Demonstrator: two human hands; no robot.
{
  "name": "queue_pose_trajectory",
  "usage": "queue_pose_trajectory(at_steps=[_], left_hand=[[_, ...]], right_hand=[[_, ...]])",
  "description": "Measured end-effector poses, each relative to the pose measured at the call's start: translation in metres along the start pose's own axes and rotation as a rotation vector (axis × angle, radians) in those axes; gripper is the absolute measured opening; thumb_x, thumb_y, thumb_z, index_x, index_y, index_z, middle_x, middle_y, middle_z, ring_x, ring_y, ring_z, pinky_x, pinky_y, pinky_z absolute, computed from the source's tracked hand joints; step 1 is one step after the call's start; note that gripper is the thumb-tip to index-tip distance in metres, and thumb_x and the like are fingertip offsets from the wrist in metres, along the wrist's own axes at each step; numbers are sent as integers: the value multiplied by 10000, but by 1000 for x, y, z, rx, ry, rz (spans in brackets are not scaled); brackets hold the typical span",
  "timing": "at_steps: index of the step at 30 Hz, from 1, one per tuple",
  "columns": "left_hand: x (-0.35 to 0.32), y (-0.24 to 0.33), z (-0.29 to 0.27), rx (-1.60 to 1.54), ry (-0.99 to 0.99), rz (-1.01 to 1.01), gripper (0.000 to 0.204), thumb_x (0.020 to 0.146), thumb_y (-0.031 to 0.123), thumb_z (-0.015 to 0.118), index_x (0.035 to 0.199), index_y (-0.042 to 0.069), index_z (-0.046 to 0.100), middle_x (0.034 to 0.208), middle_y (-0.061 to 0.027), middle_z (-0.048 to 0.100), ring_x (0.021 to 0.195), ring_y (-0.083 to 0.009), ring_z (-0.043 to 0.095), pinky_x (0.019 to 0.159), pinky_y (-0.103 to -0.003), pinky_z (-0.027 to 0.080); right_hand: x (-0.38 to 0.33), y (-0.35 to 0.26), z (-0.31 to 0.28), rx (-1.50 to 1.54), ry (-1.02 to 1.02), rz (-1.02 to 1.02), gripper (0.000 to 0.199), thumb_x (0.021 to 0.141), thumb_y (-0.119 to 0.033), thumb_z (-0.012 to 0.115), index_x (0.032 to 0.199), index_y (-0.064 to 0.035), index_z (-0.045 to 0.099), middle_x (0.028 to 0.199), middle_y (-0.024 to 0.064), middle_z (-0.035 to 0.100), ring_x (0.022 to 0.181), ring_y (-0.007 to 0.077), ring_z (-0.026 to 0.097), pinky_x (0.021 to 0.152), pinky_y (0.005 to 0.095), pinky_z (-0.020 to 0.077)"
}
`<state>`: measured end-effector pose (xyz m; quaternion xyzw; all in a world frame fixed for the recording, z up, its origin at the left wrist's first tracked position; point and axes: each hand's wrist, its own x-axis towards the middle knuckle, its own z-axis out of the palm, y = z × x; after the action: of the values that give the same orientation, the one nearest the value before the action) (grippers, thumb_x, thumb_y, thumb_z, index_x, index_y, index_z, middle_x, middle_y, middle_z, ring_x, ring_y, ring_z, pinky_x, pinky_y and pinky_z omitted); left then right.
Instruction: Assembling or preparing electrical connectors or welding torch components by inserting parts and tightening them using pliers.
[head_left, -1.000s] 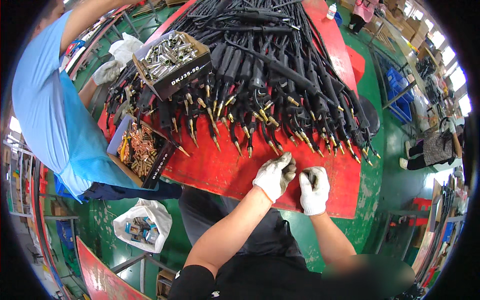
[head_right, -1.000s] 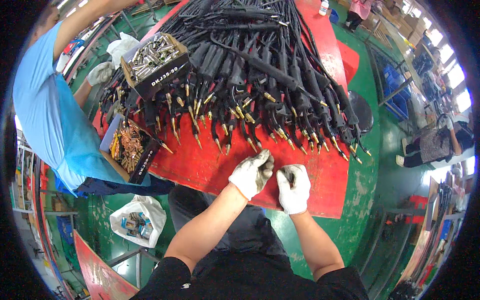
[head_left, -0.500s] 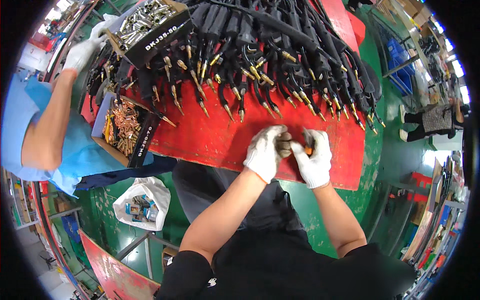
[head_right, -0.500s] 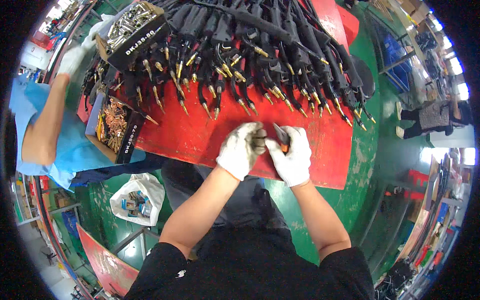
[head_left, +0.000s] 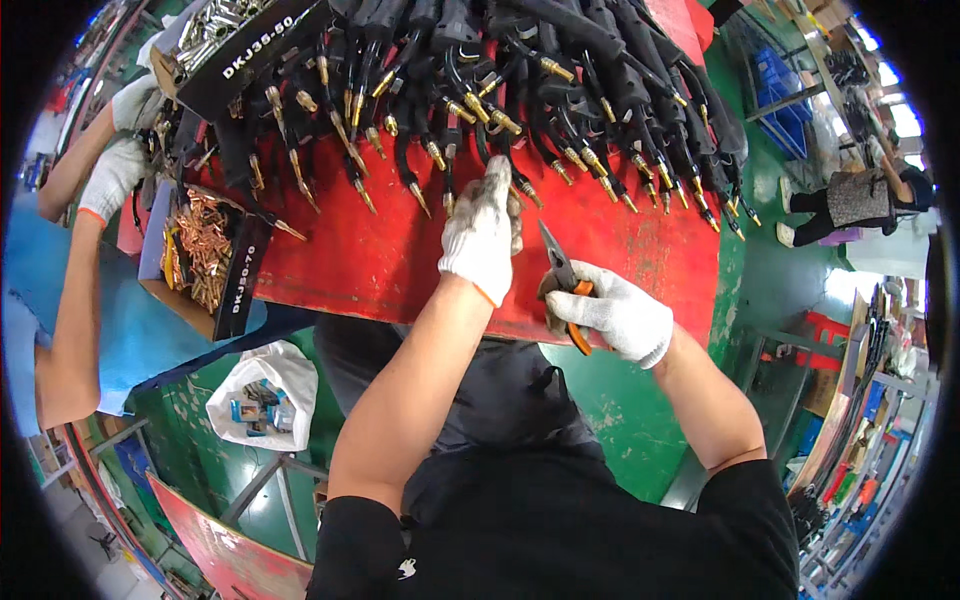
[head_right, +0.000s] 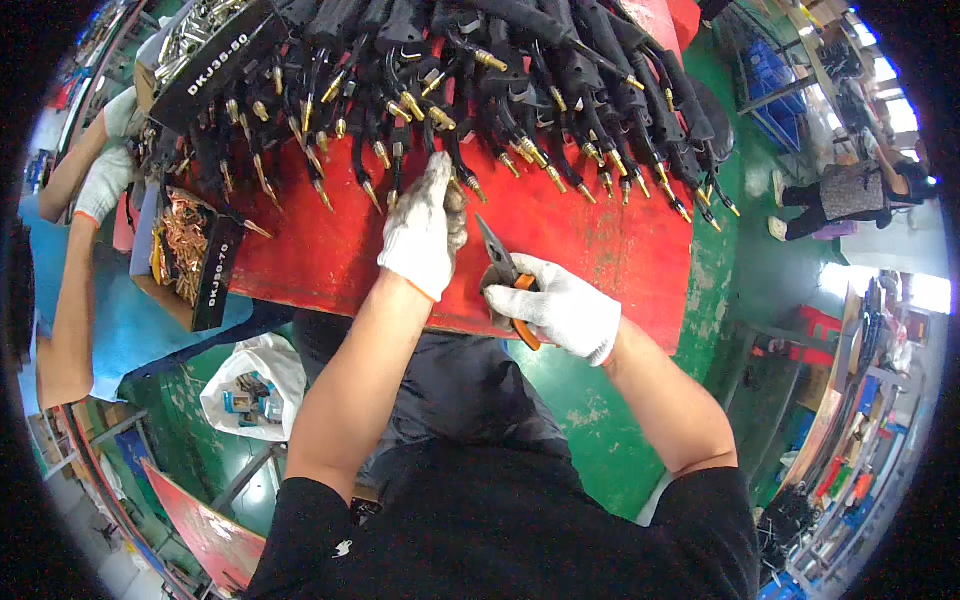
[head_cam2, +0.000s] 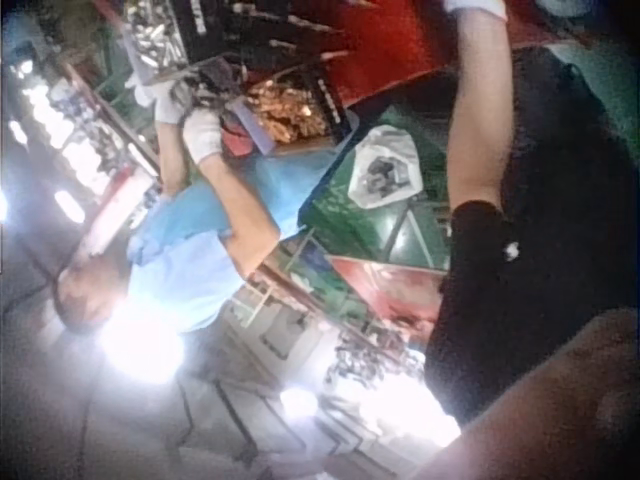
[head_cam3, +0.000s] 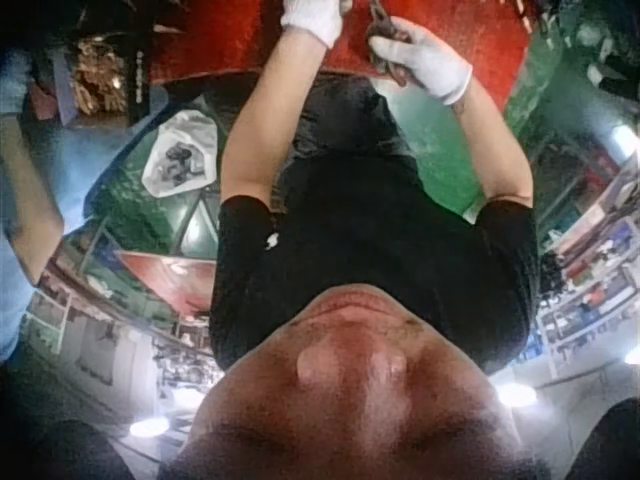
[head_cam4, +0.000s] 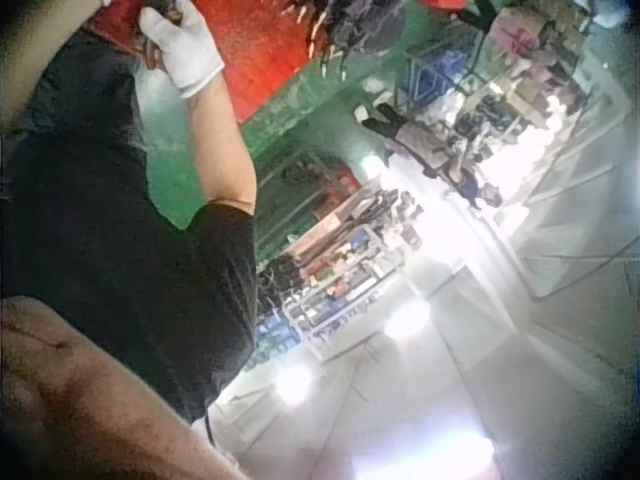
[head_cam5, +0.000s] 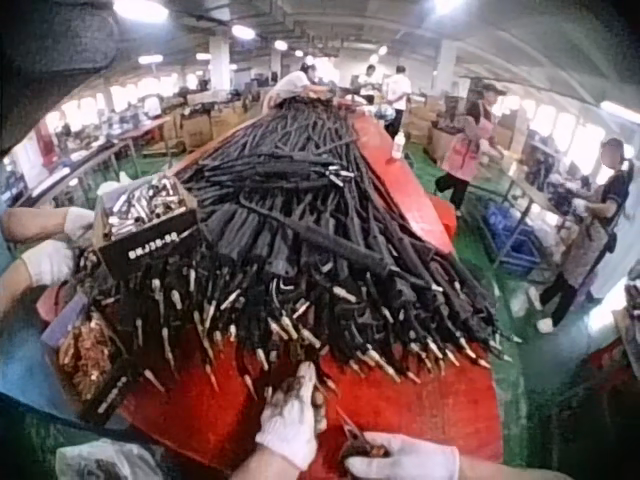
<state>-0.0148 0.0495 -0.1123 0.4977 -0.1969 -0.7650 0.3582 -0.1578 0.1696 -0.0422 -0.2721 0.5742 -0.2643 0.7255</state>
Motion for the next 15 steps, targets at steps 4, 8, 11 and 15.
queue_pose_trajectory(at_steps=[4,8,11,15], left_hand=[[-4,3,8,-4,-41,30,290,1005,450,615,895,183,594,620,63,478,461,-69,398,424,-240,323],[3,1,-8,-223,-241,3,363,1006,513,602,903,165,611,613,69,511,443,-56,412,403,-228,305],[4,-1,-10,-236,-253,-4,363,1011,514,594,917,164,627,615,71,515,447,-54,412,407,-226,303],[2,-2,-9,-234,-242,9,359,1014,508,592,925,163,629,614,73,509,449,-53,411,409,-228,304]], right_hand=[[9,1,-11,-72,9,-30,205,987,-242,675,1086,-69,625,861,-18,617,702,59,527,590,245,441],[12,-17,-16,-219,-42,-45,209,985,-203,670,1116,-48,621,913,-3,616,801,88,566,705,269,485],[19,-26,-21,-276,-76,-51,219,985,-185,666,1139,-37,616,934,6,609,861,106,582,779,286,498],[26,-28,-25,-326,-131,-71,222,985,-174,663,1151,-35,616,938,9,604,876,109,582,797,292,498]])
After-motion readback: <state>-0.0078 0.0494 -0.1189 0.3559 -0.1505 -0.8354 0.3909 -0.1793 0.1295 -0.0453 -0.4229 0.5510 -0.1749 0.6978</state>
